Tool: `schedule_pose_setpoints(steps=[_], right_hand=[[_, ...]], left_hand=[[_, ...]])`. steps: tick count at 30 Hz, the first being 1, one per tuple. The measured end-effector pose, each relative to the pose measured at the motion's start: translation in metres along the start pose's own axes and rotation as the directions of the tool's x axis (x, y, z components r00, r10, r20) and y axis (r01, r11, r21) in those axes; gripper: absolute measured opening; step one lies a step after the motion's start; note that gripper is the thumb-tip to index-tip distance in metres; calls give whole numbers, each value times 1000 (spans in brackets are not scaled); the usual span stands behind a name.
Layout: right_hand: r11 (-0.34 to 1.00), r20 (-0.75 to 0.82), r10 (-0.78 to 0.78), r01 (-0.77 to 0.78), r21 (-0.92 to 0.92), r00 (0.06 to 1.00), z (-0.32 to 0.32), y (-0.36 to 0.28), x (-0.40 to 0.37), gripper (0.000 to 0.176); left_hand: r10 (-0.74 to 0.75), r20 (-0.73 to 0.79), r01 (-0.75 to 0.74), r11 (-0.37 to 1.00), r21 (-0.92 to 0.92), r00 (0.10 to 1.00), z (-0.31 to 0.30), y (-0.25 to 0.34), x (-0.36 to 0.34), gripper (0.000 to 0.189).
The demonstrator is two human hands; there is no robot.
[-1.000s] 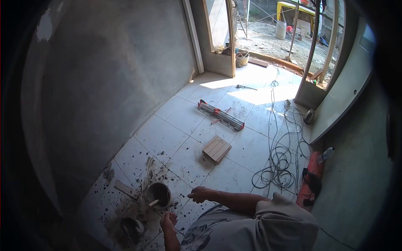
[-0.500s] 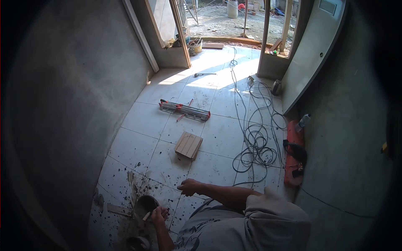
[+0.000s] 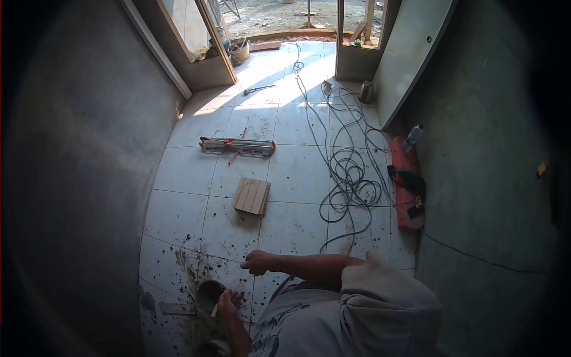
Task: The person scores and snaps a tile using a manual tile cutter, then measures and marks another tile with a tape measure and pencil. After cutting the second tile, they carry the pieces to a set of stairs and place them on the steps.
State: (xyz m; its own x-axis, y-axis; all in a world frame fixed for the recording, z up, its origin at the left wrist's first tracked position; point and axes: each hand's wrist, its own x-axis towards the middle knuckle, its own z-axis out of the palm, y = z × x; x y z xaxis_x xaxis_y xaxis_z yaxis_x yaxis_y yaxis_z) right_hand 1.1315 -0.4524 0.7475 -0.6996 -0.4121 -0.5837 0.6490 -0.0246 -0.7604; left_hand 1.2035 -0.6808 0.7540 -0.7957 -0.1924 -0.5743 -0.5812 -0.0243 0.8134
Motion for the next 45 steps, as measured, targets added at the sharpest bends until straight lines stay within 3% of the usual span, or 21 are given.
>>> schedule_pose_setpoints(steps=[6, 8, 10, 12, 13, 14, 15, 17, 18, 20, 23, 25, 27, 29, 32, 34, 36, 39, 41, 45], right_hand=[[995, 64, -73, 69, 72, 995, -5, -2, 7, 28], [990, -58, -57, 64, 127, 997, -1, -10, -6, 25], [994, -23, -18, 20, 109, 1000, -5, -5, -1, 27], [991, 1, 28, -28, 132, 1000, -6, -1, -3, 31], [987, 35, 39, -44, 154, 999, -4, -3, -4, 32], [1000, 40, -1, 0, 11, 999, 2, -4, -2, 32], [995, -19, 93, -92, 34, 995, 12, -16, -7, 32], [996, 45, 89, -87, -31, 995, 26, -14, 3, 34], [993, 55, 102, -98, -66, 993, 37, -20, 5, 34], [979, 160, 144, -117, -168, 976, 56, -19, 19, 34], [964, 257, 193, -135, -228, 947, 101, -22, 27, 31], [950, 334, 214, -115, -292, 918, 136, -24, 30, 29], [930, 407, 238, -87, -356, 882, 178, -19, 32, 28], [887, 478, 276, -30, -460, 834, 223, -10, 28, 30], [817, 537, 324, 56, -575, 779, 301, 12, 3, 31], [771, 547, 344, 104, -629, 763, 352, 37, -12, 31], [766, 629, 411, 125, -631, 660, 390, 70, -26, 31], [699, 713, 510, 250, -669, 481, 448, 112, -62, 34], [620, 615, 579, 202, -759, 536, 477, 160, -62, 34], [431, 491, 726, 238, -870, 481, 534, 213, -88, 32]], left_hand=[[-22, 102, 16, 998, 58, 995, 9, 19, 4, 33], [-28, 61, 23, 996, 88, 998, 10, 24, 1, 32], [44, 82, -54, 990, 131, 996, 10, 27, 7, 31], [95, 157, -99, 995, 21, 983, -9, 6, 35, 30], [131, 89, -137, 989, 58, 987, -7, 11, 26, 29], [164, 3, -164, 982, 96, 986, 1, 18, 16, 29], [253, 3, -252, 962, 110, 968, -2, 21, 6, 31], [306, -34, -294, 937, 188, 952, -19, 8, -2, 38], [309, -71, -275, 914, 300, 948, -30, 6, -12, 40], [291, -232, -226, 936, 270, 928, -54, -7, -37, 40], [260, -383, -186, 958, 219, 886, -93, -62, -60, 42], [149, -504, -100, 987, 123, 851, -116, -86, -91, 44], [119, -625, -102, 993, 64, 771, -137, -126, -117, 45], [66, -682, -92, 996, -1, 728, -156, -173, -135, 46], [20, -750, -192, 971, -143, 661, -176, -204, -178, 40], [-31, -779, -176, 968, -180, 626, -196, -225, -201, 40], [-111, -783, -116, 967, -228, 613, -220, -245, -217, 42], [-97, -835, -165, 962, -219, 542, -264, -270, -254, 42], [-144, -830, -144, 955, -260, 539, -300, -277, -291, 42], [-153, -928, -365, 888, -280, 339, -353, -332, -348, 44]])
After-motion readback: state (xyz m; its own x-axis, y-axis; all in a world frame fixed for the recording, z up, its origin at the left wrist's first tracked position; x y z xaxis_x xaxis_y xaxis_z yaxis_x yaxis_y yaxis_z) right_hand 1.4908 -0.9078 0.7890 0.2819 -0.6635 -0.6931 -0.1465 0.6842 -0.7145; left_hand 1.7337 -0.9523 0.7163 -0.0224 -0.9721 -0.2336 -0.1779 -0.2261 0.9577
